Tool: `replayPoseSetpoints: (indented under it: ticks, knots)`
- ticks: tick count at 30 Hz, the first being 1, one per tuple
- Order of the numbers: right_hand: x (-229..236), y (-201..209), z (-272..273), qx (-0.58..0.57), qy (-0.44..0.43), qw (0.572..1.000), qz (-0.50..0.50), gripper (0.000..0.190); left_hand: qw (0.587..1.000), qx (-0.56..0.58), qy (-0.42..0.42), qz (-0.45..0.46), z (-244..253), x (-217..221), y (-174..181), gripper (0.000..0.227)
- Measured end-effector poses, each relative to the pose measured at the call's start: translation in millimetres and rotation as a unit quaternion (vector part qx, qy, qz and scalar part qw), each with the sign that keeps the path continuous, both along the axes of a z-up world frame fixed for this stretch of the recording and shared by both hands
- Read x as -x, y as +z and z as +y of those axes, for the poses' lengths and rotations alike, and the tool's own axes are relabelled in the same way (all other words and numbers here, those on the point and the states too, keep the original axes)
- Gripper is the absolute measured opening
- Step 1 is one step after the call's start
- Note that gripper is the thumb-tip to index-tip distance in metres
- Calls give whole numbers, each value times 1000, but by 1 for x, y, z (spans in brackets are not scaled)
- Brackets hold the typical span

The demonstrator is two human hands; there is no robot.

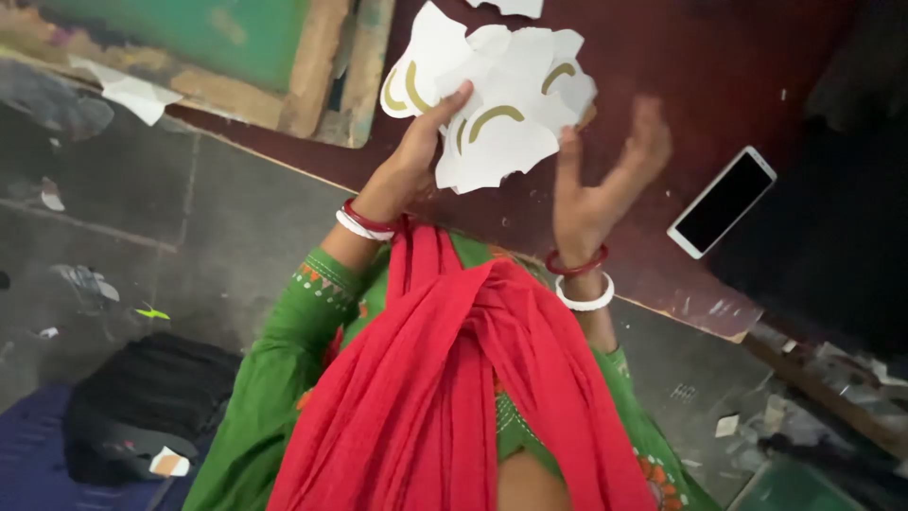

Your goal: The person sorts and stacks white paper cutouts with gold crescent designs on a wooden workbench. They pick up the cutouts from a pile, align them, and place them into a neat stack on a tray.

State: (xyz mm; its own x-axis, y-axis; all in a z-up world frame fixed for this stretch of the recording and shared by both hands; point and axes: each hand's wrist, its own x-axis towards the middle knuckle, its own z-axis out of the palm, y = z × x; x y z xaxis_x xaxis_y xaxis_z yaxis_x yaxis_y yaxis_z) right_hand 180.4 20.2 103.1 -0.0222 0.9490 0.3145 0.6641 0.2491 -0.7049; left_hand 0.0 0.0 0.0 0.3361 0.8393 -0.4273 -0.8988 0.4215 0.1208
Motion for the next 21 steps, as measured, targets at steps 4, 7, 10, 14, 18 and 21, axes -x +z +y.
replayPoseSetpoints:
  ticks: [4, 7, 10, 14, 18, 21]
  knots:
    - [22, -4, -1, 8, 174, 959, -221, 46, 1000, -14, 0, 17, -16, 6, -24, 54]
    - [33, -18, -6, 125, 183, 952, -209, 34, 997, -31, 15, 65, -22, 13, -34, 50]
    - [25, -17, -8, 105, 223, 956, -156, 18, 993, -10, 39, 114, -23, 23, -40, 50]
    - [19, 34, 24, 292, 407, 860, -93, 27, 986, -14, 14, 167, -23, 49, -42, 52]
    - [42, 63, 75, 189, 577, 736, -299, 31, 958, -79, -88, 261, -16, 60, -25, 53]
    - [72, 44, 76, 174, 635, 690, -301, 21, 946, -99, -151, 271, -7, 66, -1, 56]
